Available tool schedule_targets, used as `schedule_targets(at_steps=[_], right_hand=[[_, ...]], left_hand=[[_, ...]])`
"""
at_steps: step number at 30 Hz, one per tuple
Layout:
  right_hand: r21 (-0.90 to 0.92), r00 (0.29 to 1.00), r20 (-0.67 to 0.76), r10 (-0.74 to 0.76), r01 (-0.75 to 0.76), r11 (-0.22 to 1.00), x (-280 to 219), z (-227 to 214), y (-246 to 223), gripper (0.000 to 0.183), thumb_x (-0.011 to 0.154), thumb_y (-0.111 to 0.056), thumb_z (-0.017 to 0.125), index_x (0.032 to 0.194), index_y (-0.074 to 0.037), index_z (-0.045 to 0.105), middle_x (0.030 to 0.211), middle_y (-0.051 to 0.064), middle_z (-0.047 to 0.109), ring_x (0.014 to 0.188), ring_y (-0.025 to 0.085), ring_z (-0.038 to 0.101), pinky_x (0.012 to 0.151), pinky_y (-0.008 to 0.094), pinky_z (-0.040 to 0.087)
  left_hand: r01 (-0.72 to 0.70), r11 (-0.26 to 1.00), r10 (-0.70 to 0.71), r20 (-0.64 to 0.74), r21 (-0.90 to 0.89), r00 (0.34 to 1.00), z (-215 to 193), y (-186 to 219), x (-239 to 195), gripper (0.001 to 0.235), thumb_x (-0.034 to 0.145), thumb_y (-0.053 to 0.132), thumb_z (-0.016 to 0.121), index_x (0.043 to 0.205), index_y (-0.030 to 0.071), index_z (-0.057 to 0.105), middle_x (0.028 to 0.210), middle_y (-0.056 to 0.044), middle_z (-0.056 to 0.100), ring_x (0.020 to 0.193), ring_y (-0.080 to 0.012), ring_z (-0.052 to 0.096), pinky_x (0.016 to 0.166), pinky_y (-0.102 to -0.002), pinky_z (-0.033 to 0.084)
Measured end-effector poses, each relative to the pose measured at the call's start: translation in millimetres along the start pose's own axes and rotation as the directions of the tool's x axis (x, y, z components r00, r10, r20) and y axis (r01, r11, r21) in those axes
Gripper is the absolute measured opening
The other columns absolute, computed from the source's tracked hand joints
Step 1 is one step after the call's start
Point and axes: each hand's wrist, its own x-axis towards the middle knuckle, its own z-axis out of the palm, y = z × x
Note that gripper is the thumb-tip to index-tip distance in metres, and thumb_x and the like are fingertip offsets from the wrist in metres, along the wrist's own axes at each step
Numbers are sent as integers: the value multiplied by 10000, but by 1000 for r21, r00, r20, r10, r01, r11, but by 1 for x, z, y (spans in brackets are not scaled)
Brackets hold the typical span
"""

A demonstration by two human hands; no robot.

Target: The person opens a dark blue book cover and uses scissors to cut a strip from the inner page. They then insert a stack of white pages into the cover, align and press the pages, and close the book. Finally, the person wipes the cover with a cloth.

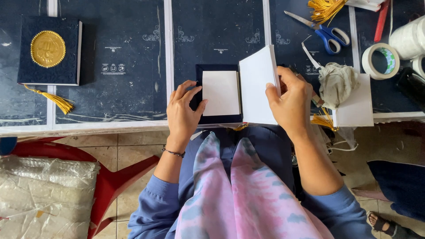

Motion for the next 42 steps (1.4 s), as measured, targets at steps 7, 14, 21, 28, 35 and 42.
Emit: schedule_targets(at_steps=[7, 14, 21, 28, 35, 42], right_hand=[[-17, 1000, -22, 14, -14, 1000, 0, 2, -2, 265, 936, 33, 742, 1197, 62, 703, 974, 323, 728, 882, 521, 720, 669, 544, 615], [-43, 1000, -27, 13, -14, 999, 3, 5, -1, 263, 950, 31, 737, 1204, 83, 696, 978, 340, 720, 868, 534, 716, 673, 552, 614], [-68, 1000, -10, -12, 12, 998, 4, 7, -5, 259, 928, 31, 750, 1176, 90, 707, 903, 300, 726, 812, 486, 725, 635, 502, 616], [-92, 1000, 16, -12, 14, 996, 10, 9, -4, 246, 912, 29, 740, 1151, 83, 723, 864, 273, 731, 787, 444, 735, 616, 468, 609], [-130, 999, 50, 9, -2, 992, 16, 14, 2, 257, 912, 15, 736, 1160, 80, 723, 856, 261, 736, 761, 419, 739, 617, 448, 609], [-237, 998, 60, -24, 38, 971, 18, 20, 18, 299, 896, -97, 756, 1184, -16, 750, 819, 181, 745, 784, 415, 734, 663, 472, 595]], left_hand=[[-5, 1000, 5, -3, 3, 1000, 1, -2, 0, 359, 848, 208, 863, 1180, 101, 782, 1273, -13, 662, 1004, -244, 670, 828, -318, 588], [-6, 1000, 6, -19, 8, 1000, 3, -3, -1, 378, 826, 206, 873, 1178, 100, 783, 1268, -13, 664, 1003, -243, 676, 828, -326, 594], [-4, 1000, 4, -12, 8, 1000, 2, -3, -1, 376, 820, 203, 871, 1172, 100, 785, 1265, -12, 664, 1013, -246, 683, 839, -330, 592], [-2, 1000, 2, -15, 5, 1000, 2, -4, -2, 375, 821, 211, 873, 1169, 101, 786, 1269, -16, 667, 1016, -239, 686, 848, -322, 589], [0, 1000, 0, -14, 4, 1000, 0, -3, -1, 374, 814, 214, 873, 1159, 99, 787, 1267, -18, 668, 1007, -235, 682, 849, -322, 588], [-60, 997, 63, -62, 41, 996, -1, -4, 0, 404, 793, 251, 876, 1164, 121, 781, 1266, -14, 670, 1002, -250, 691, 876, -349, 590]])
